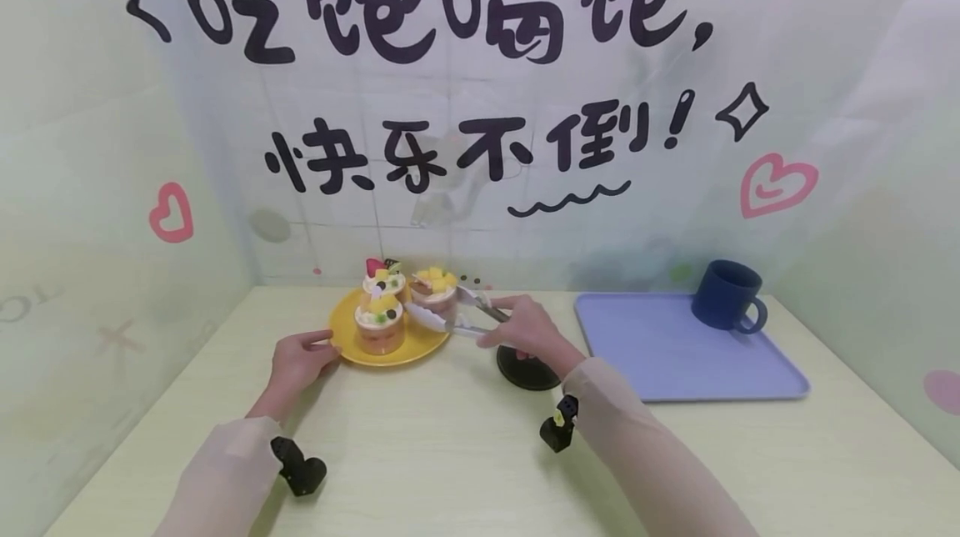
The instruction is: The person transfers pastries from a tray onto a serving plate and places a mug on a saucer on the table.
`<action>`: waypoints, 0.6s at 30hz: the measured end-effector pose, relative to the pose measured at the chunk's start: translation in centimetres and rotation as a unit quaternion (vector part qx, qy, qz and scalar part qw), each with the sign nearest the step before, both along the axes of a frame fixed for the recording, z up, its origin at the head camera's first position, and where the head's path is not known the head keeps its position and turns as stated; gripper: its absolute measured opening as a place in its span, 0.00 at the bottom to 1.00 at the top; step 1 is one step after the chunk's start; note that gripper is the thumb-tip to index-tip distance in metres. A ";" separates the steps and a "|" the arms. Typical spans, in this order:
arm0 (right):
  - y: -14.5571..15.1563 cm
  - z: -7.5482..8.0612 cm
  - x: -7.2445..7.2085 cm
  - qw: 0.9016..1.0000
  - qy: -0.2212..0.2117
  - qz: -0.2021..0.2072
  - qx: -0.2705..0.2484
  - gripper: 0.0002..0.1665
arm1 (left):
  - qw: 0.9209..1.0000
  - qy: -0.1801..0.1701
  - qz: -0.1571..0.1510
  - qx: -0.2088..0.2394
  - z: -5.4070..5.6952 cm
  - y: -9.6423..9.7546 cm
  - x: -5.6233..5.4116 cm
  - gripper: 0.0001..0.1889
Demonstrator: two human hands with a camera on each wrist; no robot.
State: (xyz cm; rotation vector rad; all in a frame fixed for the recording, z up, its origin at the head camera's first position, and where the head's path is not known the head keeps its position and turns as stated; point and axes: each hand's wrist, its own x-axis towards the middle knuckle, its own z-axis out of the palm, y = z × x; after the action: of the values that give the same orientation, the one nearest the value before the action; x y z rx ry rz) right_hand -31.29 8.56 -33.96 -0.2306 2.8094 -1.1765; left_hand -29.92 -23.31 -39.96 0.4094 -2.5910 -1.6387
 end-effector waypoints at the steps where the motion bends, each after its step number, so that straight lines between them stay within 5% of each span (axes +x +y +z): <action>1: -0.1 -0.1 -0.1 1.000 0.000 0.000 0.001 0.41 | 1.000 0.000 0.001 -0.001 0.0 0.0 0.0 0.25; 18: -0.9 0.1 -0.9 1.000 -0.014 -0.004 0.025 0.44 | 1.000 0.002 -0.003 -0.002 -0.1 0.0 0.2 0.25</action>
State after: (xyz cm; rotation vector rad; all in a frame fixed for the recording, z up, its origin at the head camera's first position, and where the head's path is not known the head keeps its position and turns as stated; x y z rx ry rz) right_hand -32.23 7.66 -33.89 -0.1995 2.8145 -1.1010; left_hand -29.77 -23.33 -40.03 0.3991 -2.5940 -1.6350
